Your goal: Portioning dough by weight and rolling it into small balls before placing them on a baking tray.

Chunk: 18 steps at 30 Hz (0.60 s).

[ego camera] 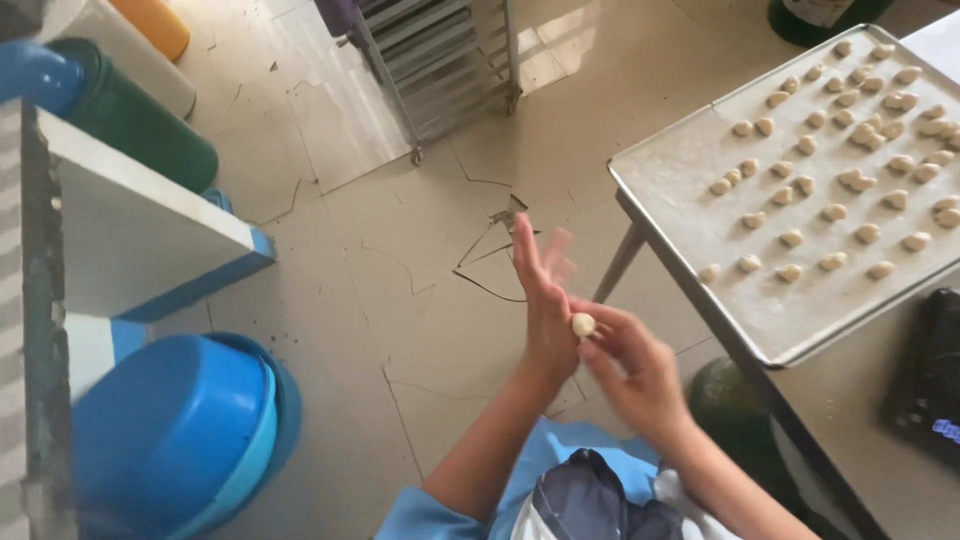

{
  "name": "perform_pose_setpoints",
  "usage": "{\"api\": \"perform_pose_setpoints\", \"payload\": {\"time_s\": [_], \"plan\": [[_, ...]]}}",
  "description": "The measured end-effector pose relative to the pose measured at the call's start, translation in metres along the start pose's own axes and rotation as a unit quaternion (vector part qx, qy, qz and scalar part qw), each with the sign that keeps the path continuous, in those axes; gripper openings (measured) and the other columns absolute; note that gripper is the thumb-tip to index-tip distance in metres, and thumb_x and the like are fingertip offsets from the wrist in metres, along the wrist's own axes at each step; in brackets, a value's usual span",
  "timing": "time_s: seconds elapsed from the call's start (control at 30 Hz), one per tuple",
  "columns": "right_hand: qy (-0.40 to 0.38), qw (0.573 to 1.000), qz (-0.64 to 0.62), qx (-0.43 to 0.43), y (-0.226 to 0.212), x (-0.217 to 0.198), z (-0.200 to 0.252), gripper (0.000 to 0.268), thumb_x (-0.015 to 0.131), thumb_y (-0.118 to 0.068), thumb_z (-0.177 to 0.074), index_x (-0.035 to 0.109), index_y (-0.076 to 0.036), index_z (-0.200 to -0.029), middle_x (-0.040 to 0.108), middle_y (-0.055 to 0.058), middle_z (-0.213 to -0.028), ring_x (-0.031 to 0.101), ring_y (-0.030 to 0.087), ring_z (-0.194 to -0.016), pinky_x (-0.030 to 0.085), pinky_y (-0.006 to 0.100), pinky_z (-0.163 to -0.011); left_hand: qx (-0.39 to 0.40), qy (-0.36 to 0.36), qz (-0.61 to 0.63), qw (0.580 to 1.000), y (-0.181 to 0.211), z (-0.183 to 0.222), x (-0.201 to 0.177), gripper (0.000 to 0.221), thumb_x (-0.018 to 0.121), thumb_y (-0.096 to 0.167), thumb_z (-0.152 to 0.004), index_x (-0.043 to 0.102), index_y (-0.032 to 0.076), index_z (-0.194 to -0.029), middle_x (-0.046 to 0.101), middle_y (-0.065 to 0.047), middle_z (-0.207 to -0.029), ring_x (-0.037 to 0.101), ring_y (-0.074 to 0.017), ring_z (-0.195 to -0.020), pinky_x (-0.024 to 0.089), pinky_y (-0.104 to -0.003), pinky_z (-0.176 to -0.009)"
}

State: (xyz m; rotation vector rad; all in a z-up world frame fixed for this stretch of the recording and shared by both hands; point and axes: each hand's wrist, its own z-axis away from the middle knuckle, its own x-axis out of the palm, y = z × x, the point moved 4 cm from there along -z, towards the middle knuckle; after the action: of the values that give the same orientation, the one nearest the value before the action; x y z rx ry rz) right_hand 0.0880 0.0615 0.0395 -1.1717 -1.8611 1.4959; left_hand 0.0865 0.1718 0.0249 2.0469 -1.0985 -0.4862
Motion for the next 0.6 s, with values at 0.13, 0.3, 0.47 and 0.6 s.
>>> {"api": "perform_pose_setpoints", "payload": {"time_s": [0.13,0.3,0.47,0.6], "plan": [[0.143,0.983,0.084,0.073,0.041,-0.018,-0.019,0.032,0.081,-0.012,-0.068,0.067,-0.007,-0.096,0.07,0.006,-0.092,0.069,0.02,-0.09,0.053,0.033,-0.087,-0.332,-0.291,0.128,0.888,-0.066,0.002,-0.021,0.058,0.049,0.042,-0.087,0.037,0.003,-0.129,0.061,-0.019,-0.101,0.064,-0.0248,-0.061,0.049,-0.03,-0.045],[0.128,0.983,0.076,0.104,0.041,-0.023,-0.015,0.048,0.076,-0.005,-0.07,0.053,-0.001,-0.113,0.067,0.012,-0.101,0.067,0.022,-0.088,0.053,0.035,-0.083,-0.365,-0.46,0.111,0.802,-0.059,-0.016,-0.021,0.038,0.059,0.054,-0.086,0.066,0.021,-0.105,0.063,0.005,-0.075,0.055,-0.0031,-0.066,0.043,-0.02,-0.059],[0.092,0.964,0.248,-0.014,-0.01,-0.019,-0.024,0.039,0.072,-0.005,-0.076,0.063,-0.001,-0.114,0.061,0.011,-0.093,0.063,0.021,-0.079,0.055,0.034,-0.075,-0.287,-0.491,0.215,0.794,-0.028,-0.043,-0.013,0.03,0.052,0.037,-0.096,0.064,0.011,-0.088,0.06,-0.002,-0.071,0.053,-0.0108,-0.07,0.047,-0.026,-0.066],[0.079,0.957,0.277,-0.047,-0.029,-0.021,-0.024,0.034,0.067,-0.001,-0.08,0.063,0.0,-0.114,0.058,0.014,-0.089,0.063,0.024,-0.076,0.055,0.035,-0.073,-0.209,-0.516,0.235,0.797,-0.023,-0.048,-0.002,0.029,0.046,0.033,-0.098,0.061,0.011,-0.086,0.06,-0.007,-0.075,0.054,-0.016,-0.07,0.048,-0.031,-0.066]]}}
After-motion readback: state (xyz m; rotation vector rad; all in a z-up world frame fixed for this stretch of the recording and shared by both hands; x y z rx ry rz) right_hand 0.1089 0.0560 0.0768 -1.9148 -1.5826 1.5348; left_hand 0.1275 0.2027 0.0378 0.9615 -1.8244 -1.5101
